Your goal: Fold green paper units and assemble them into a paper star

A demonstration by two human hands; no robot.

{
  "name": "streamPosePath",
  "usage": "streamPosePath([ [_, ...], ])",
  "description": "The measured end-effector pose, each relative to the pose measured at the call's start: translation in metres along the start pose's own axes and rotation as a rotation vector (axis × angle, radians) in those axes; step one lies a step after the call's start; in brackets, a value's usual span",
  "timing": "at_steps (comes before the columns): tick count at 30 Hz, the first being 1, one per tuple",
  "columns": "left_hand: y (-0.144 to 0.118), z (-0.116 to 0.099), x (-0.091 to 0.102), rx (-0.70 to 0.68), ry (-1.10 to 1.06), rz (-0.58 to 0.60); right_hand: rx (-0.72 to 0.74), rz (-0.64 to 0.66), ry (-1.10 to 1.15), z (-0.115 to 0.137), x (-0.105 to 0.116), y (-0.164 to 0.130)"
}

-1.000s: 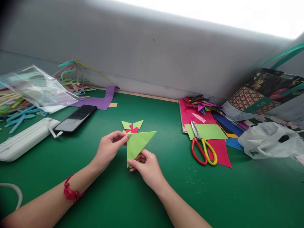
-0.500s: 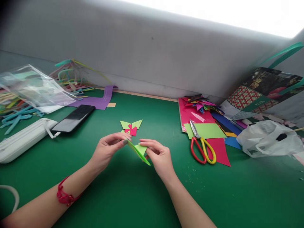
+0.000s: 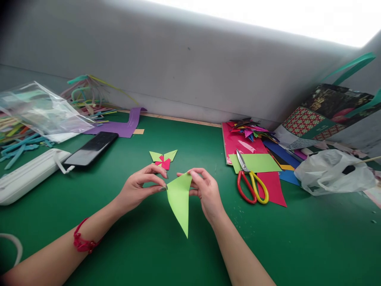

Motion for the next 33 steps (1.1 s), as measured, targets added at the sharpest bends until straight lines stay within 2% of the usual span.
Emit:
streamPosePath([
  [6,0.001,0.005,-0.006,0.044,0.099,0.096,0.064,-0.076,-0.14,0.0,0.009,0.005],
  [8,0.001,0.008,-0.007,0.08,0.097,0.09,0.107,-0.101,-0.153,0.001,0.012,0.005],
  [12,-0.006,0.025,-0.006,0.251,-0.05,-0.044,0.18,-0.143,-0.107,0.002,0.014,0.003],
  [16,-0.018,0.043,-0.018,0.433,-0.183,-0.012,0.22,-0.133,-0.066,0.001,0.008,0.0],
  [19,-0.018,0.047,-0.013,0.45,-0.178,-0.033,0.182,-0.1,-0.081,-0.005,0.005,0.005],
  [23,-0.015,0.048,-0.004,0.439,-0.185,-0.086,0.083,-0.057,-0.23,-0.018,0.003,0.014],
  [29,-0.022,0.055,-0.017,0.507,-0.27,-0.024,0.178,-0.132,-0.291,-0.01,0.008,0.014],
  [33,-0.023,0.058,-0.016,0.503,-0.229,0.009,0.186,-0.088,-0.313,-0.011,0.005,0.021],
])
Point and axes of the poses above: each hand's wrist, its own y-axis towards the middle knuckle, its own x-axis out of the back of the hand, z = x × y, the point moved 9 cm from there along y, towards the middle knuckle, and after that the axes turned 13 degrees about -x, right-handed, at the moved point
